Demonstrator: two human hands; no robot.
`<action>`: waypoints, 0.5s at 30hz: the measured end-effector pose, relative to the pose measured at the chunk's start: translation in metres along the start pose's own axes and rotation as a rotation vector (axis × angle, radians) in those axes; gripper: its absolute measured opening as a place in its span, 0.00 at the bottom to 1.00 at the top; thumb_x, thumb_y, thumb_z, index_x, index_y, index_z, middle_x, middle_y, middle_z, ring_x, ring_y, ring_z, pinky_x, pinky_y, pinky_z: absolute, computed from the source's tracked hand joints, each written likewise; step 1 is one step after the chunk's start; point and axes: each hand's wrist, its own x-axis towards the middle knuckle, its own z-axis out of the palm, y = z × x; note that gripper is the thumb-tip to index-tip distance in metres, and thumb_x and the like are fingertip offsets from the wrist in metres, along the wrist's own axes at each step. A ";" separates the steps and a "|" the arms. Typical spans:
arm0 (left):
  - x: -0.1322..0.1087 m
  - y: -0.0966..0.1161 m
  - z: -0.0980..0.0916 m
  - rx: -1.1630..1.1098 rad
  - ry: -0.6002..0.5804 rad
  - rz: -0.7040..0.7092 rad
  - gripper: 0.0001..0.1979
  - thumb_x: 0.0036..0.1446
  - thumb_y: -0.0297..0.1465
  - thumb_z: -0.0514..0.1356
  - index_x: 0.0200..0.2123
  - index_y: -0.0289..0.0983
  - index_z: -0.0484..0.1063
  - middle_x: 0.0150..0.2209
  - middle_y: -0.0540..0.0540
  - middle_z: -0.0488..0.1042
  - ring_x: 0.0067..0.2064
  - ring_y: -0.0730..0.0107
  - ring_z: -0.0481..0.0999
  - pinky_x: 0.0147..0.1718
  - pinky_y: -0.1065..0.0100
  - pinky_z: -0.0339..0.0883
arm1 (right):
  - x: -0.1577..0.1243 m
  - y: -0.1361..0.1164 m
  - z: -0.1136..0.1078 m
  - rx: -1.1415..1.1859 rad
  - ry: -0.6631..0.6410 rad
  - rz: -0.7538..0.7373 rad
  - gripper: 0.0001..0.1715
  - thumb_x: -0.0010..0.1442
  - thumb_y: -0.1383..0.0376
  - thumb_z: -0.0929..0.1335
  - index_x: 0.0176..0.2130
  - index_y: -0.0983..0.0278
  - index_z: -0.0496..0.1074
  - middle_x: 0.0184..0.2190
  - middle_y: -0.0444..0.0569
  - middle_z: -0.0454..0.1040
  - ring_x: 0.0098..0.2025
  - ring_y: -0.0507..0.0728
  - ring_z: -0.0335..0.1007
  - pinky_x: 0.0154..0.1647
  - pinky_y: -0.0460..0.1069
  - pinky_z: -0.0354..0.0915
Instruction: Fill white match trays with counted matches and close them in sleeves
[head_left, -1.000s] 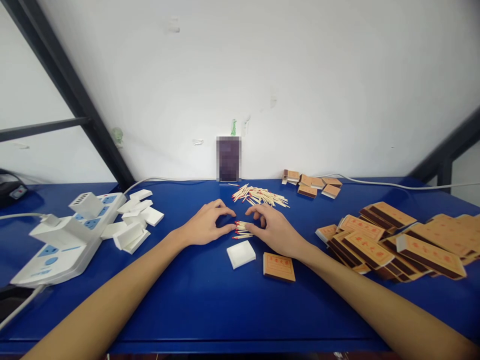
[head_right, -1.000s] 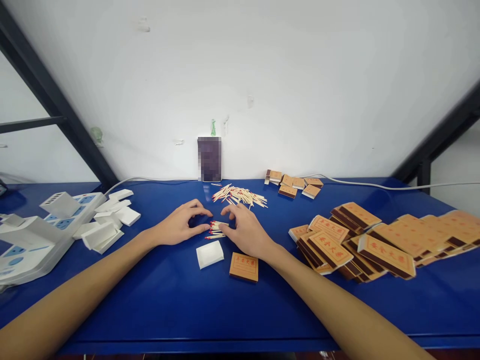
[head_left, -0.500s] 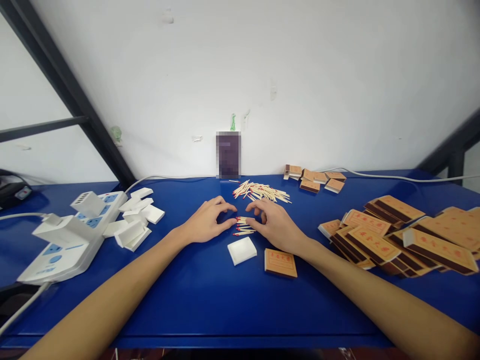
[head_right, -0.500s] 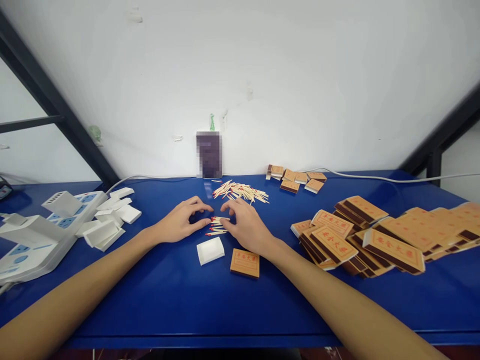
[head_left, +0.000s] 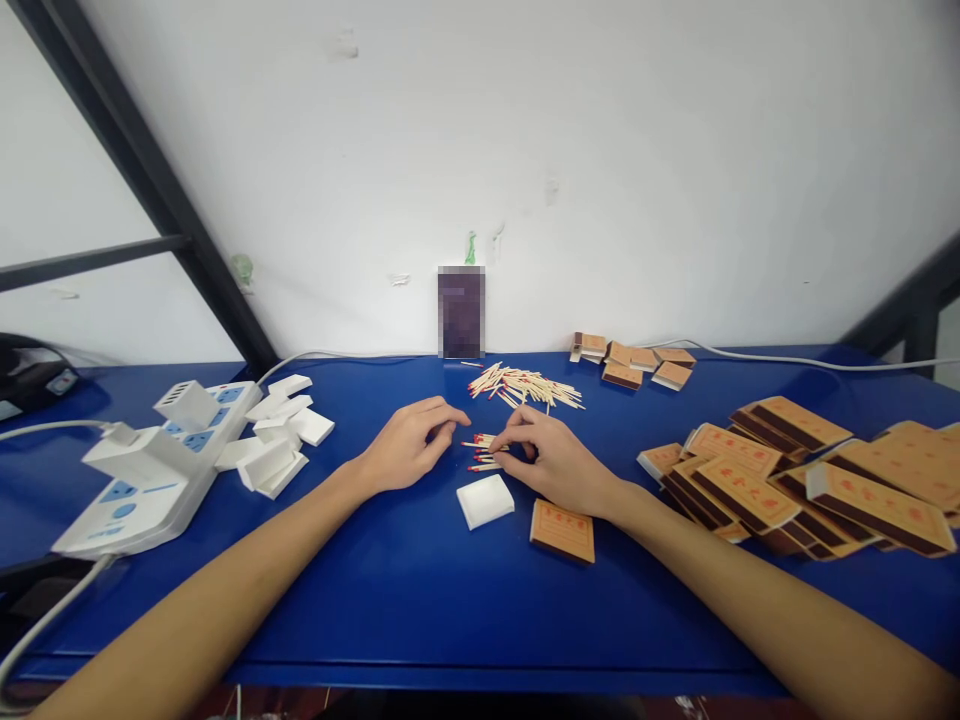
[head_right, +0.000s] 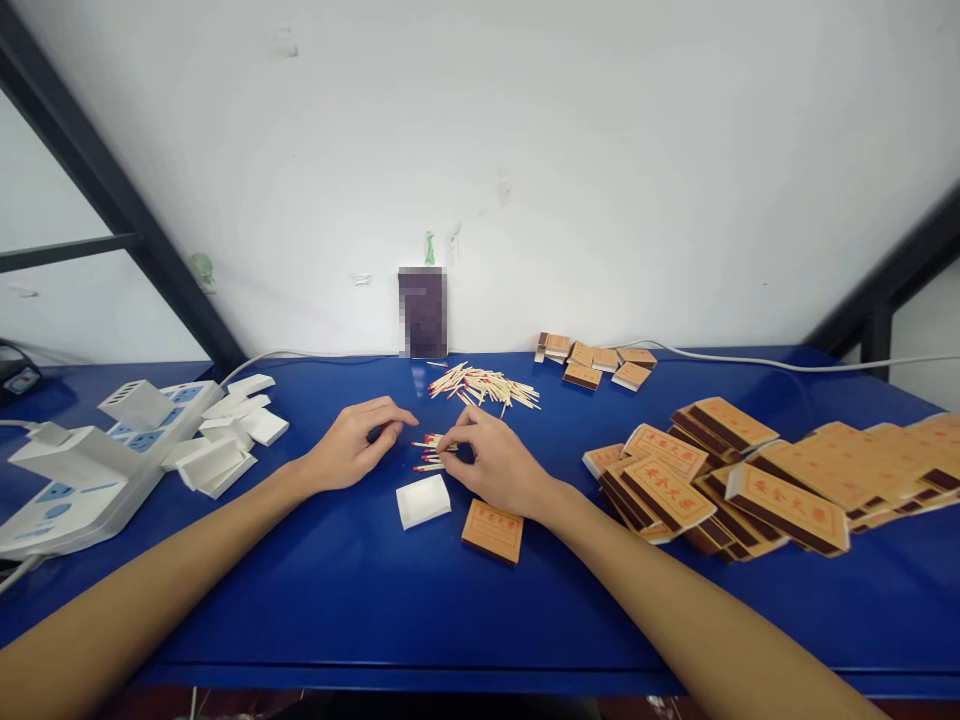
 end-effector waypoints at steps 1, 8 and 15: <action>-0.001 0.003 -0.003 -0.020 -0.010 -0.007 0.12 0.65 0.28 0.50 0.44 0.36 0.73 0.34 0.47 0.73 0.32 0.72 0.71 0.34 0.69 0.63 | 0.000 0.000 0.000 -0.003 0.000 0.003 0.07 0.62 0.67 0.69 0.37 0.60 0.78 0.34 0.45 0.67 0.29 0.50 0.62 0.33 0.48 0.61; -0.008 0.035 -0.023 0.053 -0.262 0.045 0.17 0.54 0.46 0.63 0.34 0.37 0.72 0.23 0.53 0.68 0.26 0.72 0.65 0.31 0.68 0.57 | 0.000 -0.001 -0.001 -0.010 -0.010 0.016 0.06 0.61 0.67 0.69 0.36 0.61 0.78 0.34 0.45 0.68 0.29 0.50 0.62 0.34 0.48 0.61; -0.011 0.045 -0.015 0.126 -0.391 0.082 0.12 0.52 0.41 0.64 0.32 0.38 0.71 0.26 0.52 0.71 0.28 0.70 0.69 0.33 0.67 0.58 | -0.001 -0.007 -0.005 0.042 -0.058 0.033 0.06 0.60 0.65 0.69 0.36 0.60 0.79 0.34 0.46 0.67 0.29 0.50 0.61 0.32 0.48 0.61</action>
